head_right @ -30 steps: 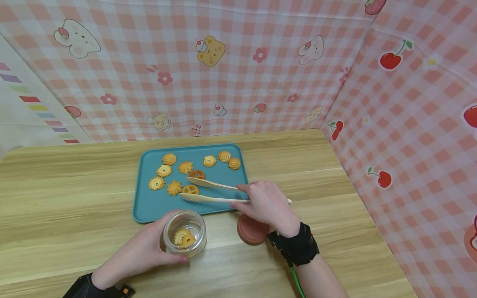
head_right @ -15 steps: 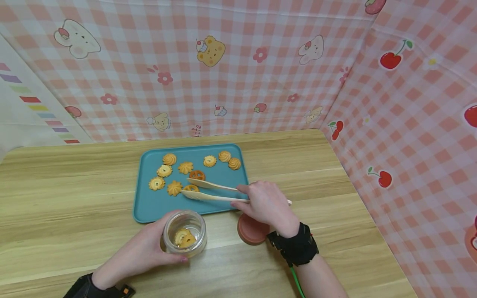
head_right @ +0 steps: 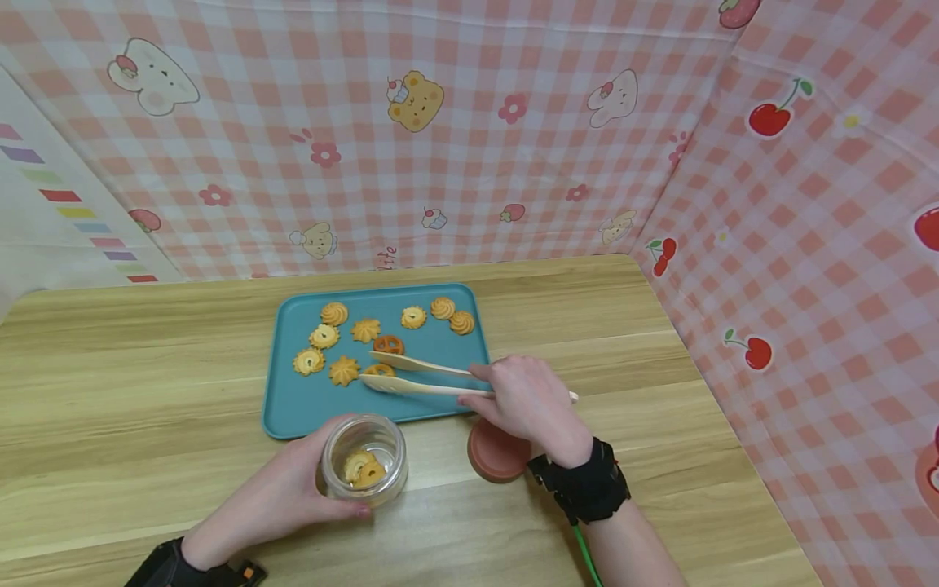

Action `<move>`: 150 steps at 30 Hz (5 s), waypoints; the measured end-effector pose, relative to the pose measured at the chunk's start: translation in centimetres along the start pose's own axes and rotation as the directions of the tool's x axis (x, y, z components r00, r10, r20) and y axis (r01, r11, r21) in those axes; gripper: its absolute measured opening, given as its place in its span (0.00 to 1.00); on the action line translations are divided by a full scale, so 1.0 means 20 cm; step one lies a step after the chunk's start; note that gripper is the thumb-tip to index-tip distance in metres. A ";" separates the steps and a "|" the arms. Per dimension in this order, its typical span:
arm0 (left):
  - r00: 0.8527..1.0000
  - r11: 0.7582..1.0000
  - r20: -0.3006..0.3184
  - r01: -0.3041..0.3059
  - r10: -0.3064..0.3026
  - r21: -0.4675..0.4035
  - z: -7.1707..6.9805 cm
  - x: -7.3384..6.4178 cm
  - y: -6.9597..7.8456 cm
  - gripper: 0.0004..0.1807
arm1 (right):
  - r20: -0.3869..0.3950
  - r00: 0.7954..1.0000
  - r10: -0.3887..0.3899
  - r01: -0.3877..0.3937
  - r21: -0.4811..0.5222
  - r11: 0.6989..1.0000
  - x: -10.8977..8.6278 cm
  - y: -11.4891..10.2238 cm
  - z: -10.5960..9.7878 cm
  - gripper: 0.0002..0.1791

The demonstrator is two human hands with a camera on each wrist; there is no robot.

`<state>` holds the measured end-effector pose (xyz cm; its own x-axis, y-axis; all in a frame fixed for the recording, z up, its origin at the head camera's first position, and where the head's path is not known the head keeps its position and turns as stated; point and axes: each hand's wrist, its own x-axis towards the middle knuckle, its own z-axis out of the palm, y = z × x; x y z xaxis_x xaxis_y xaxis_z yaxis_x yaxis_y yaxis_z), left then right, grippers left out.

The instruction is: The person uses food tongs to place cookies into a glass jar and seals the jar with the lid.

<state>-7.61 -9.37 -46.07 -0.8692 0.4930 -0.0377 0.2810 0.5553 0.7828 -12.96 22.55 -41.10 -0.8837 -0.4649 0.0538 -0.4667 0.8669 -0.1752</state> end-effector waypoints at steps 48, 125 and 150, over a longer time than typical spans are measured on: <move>1.000 1.000 0.005 -0.006 0.006 0.025 0.00 0.00 0.00 0.50 | -0.103 0.982 -0.159 0.179 0.227 0.957 -0.23 0.04 -0.29 0.21; 1.000 1.000 0.017 0.014 -0.014 -0.013 0.00 0.00 0.00 0.53 | -0.078 0.995 0.065 -0.061 0.058 0.996 -0.08 0.08 -0.13 0.22; 1.000 1.000 0.014 0.006 -0.006 -0.016 0.02 0.00 0.02 0.53 | -0.060 0.986 0.157 -0.155 0.047 0.987 0.03 0.02 -0.03 0.17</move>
<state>-7.30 -8.94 -46.00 -0.8650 0.4991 -0.0507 0.2695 0.5475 0.7922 -13.68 22.78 -40.47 -0.9467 -0.3109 0.0849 -0.3222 0.9190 -0.2272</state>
